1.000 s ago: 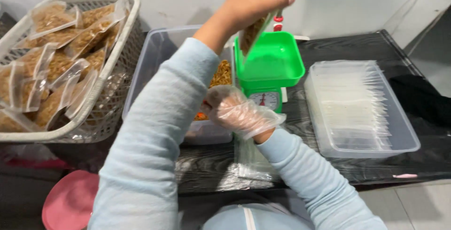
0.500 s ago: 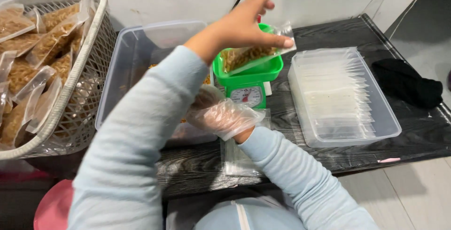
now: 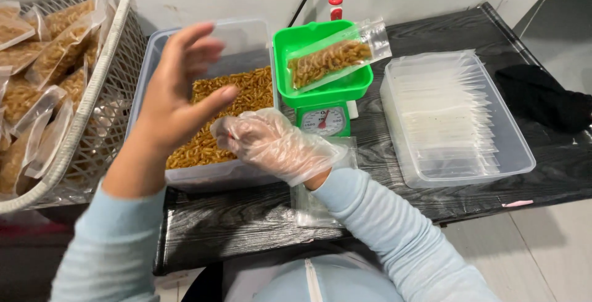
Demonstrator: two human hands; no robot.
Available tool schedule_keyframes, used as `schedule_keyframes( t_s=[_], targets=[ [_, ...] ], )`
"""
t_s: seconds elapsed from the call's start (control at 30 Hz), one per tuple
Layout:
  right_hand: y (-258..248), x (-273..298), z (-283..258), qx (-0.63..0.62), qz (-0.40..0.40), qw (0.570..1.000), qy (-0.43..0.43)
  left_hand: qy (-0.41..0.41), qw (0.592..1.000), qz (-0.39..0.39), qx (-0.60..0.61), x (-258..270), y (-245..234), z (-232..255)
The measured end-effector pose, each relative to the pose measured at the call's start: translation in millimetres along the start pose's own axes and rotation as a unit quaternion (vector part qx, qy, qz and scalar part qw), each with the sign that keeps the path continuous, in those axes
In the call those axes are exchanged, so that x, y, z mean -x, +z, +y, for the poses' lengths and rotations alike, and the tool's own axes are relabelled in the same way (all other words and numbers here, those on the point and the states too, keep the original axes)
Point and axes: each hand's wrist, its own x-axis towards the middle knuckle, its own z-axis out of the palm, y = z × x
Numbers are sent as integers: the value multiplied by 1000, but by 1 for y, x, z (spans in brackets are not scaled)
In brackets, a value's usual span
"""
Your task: Packaging dried insects into small plastic bags using a scoop and a scale
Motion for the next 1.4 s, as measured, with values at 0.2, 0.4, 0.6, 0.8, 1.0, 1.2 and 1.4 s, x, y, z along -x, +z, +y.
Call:
schedule_keyframes(
  t_s=[0.2, 0.4, 0.6, 0.8, 1.0, 1.2, 1.4],
  targets=[
    [31, 8, -32, 733, 39, 673, -86, -113, 988, 87, 56, 71, 12, -35],
    [39, 10, -38, 755, 10, 650, -85, -161, 975, 136, 66, 88, 27, -61],
    [30, 6, -38, 709, -75, 695, -96, -172, 974, 138, 43, 84, 27, -56],
    [35, -4, -50, 704, 148, 691, -75, -200, 973, 107, 52, 81, 25, -63],
    [45, -10, -67, 462, 263, 846, 38, -132, 988, 80, -6, 10, 11, -31],
    [52, -9, -58, 417, 370, 830, -13, -60, 995, -72, -14, -98, 51, -29],
    [-50, -22, 4, 665, 351, 621, -223, -114, 968, -196, -103, -163, 117, -55]
  ],
)
